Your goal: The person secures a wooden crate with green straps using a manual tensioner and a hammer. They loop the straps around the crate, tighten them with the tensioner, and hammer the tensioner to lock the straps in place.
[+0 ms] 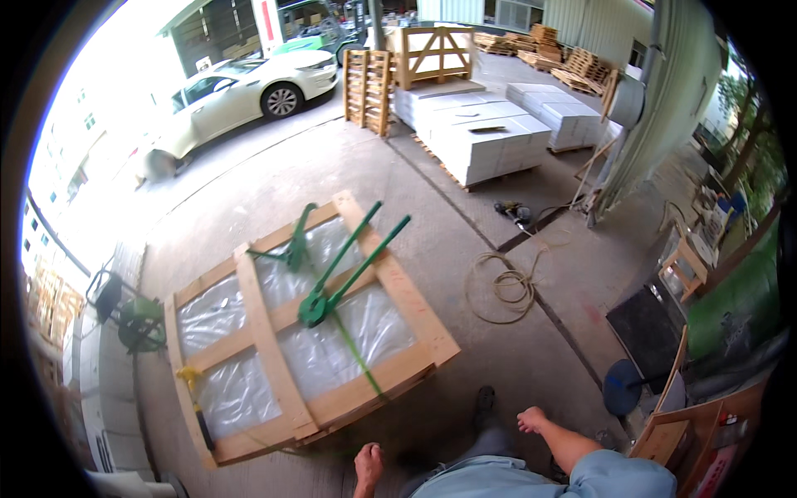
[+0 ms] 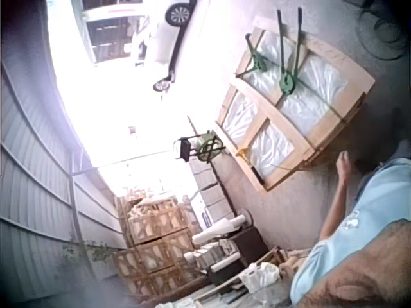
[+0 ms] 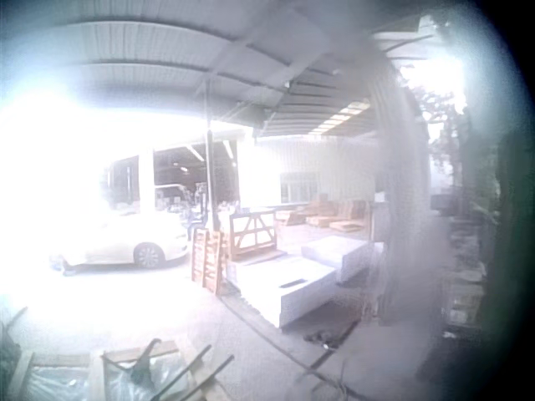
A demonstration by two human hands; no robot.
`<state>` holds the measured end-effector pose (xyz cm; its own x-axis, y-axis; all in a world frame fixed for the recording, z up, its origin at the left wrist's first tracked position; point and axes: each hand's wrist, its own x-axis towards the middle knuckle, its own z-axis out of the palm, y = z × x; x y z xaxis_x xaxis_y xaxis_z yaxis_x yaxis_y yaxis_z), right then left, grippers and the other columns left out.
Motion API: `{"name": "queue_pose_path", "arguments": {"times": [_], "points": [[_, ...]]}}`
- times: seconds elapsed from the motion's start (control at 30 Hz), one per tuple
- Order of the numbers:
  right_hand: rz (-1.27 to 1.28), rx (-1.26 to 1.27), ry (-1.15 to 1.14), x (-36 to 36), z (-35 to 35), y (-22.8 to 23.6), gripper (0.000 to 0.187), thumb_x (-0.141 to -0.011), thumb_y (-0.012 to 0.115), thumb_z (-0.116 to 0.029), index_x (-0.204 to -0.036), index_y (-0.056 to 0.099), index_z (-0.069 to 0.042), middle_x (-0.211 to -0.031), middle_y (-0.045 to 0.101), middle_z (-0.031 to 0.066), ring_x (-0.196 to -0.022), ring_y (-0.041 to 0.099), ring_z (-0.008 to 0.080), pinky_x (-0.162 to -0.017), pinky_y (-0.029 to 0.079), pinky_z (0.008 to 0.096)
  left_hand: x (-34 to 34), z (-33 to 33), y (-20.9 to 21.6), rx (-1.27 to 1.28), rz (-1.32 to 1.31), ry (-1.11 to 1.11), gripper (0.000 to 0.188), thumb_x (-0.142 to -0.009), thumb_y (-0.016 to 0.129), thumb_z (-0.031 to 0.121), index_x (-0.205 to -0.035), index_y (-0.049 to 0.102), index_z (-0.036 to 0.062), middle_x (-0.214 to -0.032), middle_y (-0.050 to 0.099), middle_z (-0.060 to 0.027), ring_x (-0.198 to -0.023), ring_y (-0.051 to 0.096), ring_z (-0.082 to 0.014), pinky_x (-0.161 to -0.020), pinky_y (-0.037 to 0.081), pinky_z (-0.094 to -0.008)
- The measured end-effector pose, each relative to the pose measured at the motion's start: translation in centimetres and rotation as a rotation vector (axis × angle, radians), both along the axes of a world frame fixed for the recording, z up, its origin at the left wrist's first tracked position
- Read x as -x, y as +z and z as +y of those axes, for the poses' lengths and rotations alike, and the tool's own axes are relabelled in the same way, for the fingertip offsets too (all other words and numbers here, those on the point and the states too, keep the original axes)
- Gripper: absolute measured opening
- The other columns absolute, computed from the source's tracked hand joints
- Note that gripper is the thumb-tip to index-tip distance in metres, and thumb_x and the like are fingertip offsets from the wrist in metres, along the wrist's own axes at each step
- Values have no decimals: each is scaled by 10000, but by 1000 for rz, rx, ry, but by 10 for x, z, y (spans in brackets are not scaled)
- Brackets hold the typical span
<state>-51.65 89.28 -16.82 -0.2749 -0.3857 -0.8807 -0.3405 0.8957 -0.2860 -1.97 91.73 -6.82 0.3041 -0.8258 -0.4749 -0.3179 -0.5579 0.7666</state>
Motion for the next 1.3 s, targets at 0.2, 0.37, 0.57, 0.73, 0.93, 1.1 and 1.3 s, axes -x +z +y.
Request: {"name": "queue_pose_path", "arguments": {"times": [0.2, 0.37, 0.57, 0.73, 0.93, 1.1, 1.3], "points": [[-155, -6, -46, 79, 18, -49, 221, -826, 598, -228, -854, 646, -14, -792, 655, 80, -640, 634, 189, -502, 502, 328, 123, -157, 63, 431, -360, -127, 170, -879, 507, 126, -923, 611, -1, -939, 600, -182, -874, 585, -335, -769, 461, -407], [-135, 63, -185, 149, -67, -24, 220, -838, 576, -218, -869, 634, -9, -808, 650, 90, -653, 637, 184, -521, 507, 320, 200, -256, 47, 475, -563, -118, 329, -845, 550, 116, -1140, 501, -21, -1179, 503, -223, -1100, 486, -374, -927, 405, -419], [-173, 194, -264, 213, -189, -5, 219, -852, 563, -216, -899, 616, -10, -809, 645, 90, -651, 635, 171, -523, 511, 308, 248, -319, 11, 426, -762, -129, 546, -797, 612, 137, -1262, 389, -40, -1324, 383, -255, -1239, 359, -417, -1036, 309, -457], [-359, 175, -369, 186, -304, 14, 253, -876, 545, -226, -995, 572, -4, -896, 645, 126, -732, 645, 212, -597, 523, 312, 259, -326, -10, 396, -940, -146, 652, -746, 641, 153, -1296, 339, -22, -1384, 306, -234, -1297, 275, -418, -1059, 262, -485], [-456, 187, -207, 156, -440, 7, 236, -888, 537, -222, -975, 584, -8, -890, 646, 103, -708, 635, 186, -581, 520, 302, 258, -331, -14, 302, -875, -167, 691, -737, 615, 164, -1316, 288, -21, -1412, 246, -233, -1323, 215, -426, -1077, 217, -502], [-317, 69, -13, 167, -525, 6, 249, -890, 531, -222, -989, 574, 2, -917, 647, 127, -745, 648, 222, -613, 531, 323, 259, -348, 3, 357, -956, -170, 544, -731, 614, 192, -1202, 425, -4, -1290, 371, -242, -1213, 350, -443, -990, 317, -519], [-216, 27, 44, 200, -640, 10, 249, -889, 523, -214, -1000, 566, 5, -921, 654, 132, -739, 660, 240, -598, 540, 346, 242, -390, 34, 72, -759, -85, 306, -731, 621, 184, -991, 534, 48, -1090, 501, -198, -1033, 470, -408, -858, 373, -521]]}}
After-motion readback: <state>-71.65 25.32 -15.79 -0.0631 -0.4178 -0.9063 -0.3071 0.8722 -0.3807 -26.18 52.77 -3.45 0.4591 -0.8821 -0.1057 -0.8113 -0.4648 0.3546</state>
